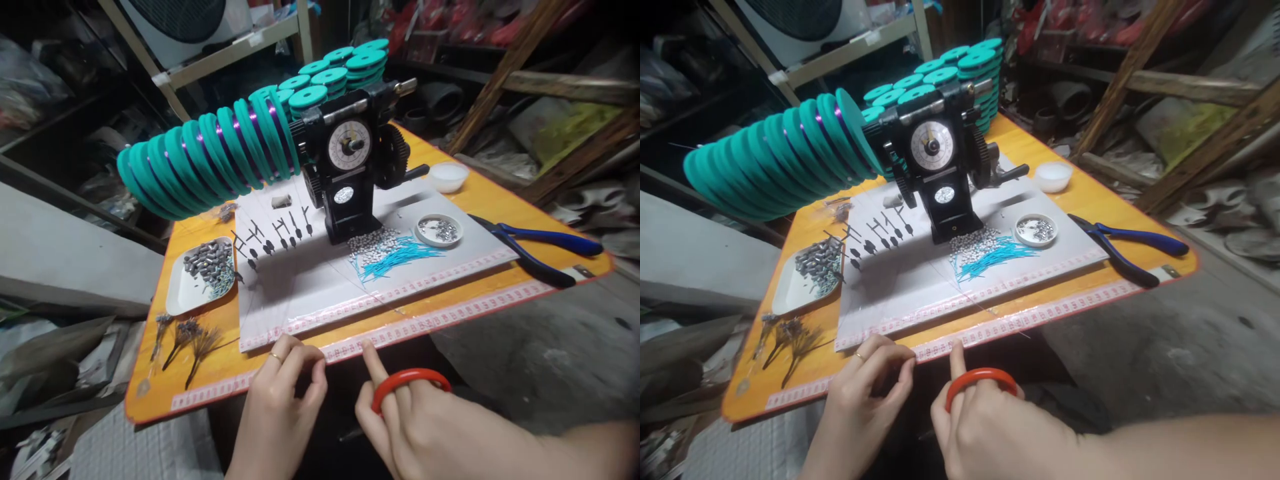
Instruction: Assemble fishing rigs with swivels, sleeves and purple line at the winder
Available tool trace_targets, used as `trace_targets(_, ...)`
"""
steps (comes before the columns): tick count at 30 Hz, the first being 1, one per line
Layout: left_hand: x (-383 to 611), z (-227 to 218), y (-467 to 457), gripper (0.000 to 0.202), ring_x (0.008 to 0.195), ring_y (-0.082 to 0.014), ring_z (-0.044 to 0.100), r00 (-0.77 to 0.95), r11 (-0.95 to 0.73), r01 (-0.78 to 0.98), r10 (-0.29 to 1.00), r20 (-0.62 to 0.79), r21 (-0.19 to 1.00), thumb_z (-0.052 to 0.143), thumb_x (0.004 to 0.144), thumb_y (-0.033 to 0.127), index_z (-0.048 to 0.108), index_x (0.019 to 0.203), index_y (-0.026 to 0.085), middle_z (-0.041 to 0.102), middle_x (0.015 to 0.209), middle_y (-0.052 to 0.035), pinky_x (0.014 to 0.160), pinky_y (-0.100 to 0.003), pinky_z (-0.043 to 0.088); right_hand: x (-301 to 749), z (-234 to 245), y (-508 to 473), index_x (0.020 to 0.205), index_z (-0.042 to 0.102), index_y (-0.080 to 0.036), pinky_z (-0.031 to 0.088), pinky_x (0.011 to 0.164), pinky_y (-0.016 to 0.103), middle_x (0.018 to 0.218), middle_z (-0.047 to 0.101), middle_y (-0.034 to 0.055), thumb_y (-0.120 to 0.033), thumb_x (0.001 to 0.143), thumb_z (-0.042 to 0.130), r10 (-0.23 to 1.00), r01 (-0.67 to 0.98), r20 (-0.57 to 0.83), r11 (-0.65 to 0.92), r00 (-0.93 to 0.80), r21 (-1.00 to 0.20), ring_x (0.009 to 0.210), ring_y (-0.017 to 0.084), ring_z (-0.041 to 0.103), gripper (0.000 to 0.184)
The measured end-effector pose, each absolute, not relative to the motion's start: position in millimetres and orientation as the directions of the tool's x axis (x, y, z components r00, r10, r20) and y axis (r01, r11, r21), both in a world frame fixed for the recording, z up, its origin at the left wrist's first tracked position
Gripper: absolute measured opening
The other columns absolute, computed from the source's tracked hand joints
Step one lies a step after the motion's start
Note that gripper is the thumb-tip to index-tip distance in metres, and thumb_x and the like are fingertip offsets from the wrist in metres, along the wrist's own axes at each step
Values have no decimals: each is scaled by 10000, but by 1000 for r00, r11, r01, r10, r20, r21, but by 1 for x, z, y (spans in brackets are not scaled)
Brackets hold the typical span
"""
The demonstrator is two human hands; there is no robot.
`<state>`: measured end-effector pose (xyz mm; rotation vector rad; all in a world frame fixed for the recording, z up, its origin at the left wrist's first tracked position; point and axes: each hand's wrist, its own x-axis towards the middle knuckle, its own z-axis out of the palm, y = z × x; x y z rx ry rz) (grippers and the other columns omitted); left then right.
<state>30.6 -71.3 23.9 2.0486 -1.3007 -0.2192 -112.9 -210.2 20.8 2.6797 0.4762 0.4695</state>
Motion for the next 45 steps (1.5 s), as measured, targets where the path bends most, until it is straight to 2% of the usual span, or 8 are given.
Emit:
trace_targets(9, 34, 24, -72, 163, 752, -115, 588, 434, -229, -773, -871, 231, 591, 542, 902, 51, 581, 906, 209, 568, 835, 4, 701, -217, 488, -110, 12, -203, 818, 721, -91, 220, 319, 379, 975, 773, 210, -72, 665, 454, 366, 225, 339, -894, 867, 389, 341, 186, 477, 309)
trace_targets(19, 31, 25, -74, 173, 718, -98, 577, 483, -268, -744, -848, 216, 612, 535, 890, 37, 589, 898, 202, 579, 818, 14, 680, -201, 473, -116, 30, -215, 906, 678, -60, 243, 351, 336, 978, 750, 264, -12, 648, 402, 375, 256, 201, -857, 905, 447, 323, 179, 467, 381)
trace_targets(25, 29, 21, -74, 159, 709, -116, 590, 501, -286, -737, -839, 211, 613, 524, 897, 59, 582, 880, 206, 580, 819, 8, 651, -232, 467, -117, 14, -210, 913, 664, -55, 216, 354, 353, 946, 749, 277, 19, 679, 346, 343, 207, 308, -894, 888, 399, 299, 189, 426, 402)
trace_targets(29, 27, 19, -75, 148, 724, -142, 594, 534, -331, -725, -824, 189, 605, 520, 898, 76, 575, 867, 210, 574, 812, 2, 659, -263, 462, -118, 20, -214, 909, 669, -78, 281, 347, 339, 981, 751, 267, 8, 678, 371, 332, 194, 311, -895, 891, 401, 317, 188, 479, 387)
trace_targets(33, 23, 18, -76, 161, 718, -151, 584, 549, -335, -729, -807, 217, 597, 512, 890, 61, 570, 859, 207, 579, 810, -3, 660, -276, 457, -130, 31, -225, 1078, 628, -77, 479, 447, 324, 1057, 744, 248, 10, 761, 356, 217, 151, 363, -968, 906, 201, 496, 220, 672, 427)
trace_targets(37, 13, 18, -71, 182, 743, -144, 583, 572, -258, -740, -726, 381, 621, 549, 863, 30, 581, 879, 209, 601, 807, 6, 689, -276, 453, -141, 24, -218, 1151, 574, -137, 532, 523, 238, 964, 791, 120, -87, 952, 348, 16, 147, 440, -953, 898, -266, 550, 149, 710, 306)
trace_targets(41, 1, 19, -61, 205, 945, -194, 601, 632, -271, -737, -600, 490, 619, 592, 844, 39, 587, 885, 240, 660, 848, 16, 891, -378, 405, -134, 8, -194, 1020, 594, -209, 528, 536, 196, 738, 763, -20, -156, 889, 623, -205, -45, 152, -720, 967, -692, 576, 153, 719, 144)
trace_targets(45, -8, 18, -53, 204, 1036, -227, 588, 685, -312, -699, -552, 476, 643, 593, 852, 65, 594, 876, 267, 685, 837, 29, 970, -450, 343, -120, 3, -180, 968, 592, -207, 516, 583, 187, 733, 736, -34, -109, 865, 663, -199, -135, -34, -520, 979, -843, 614, 141, 706, 160)
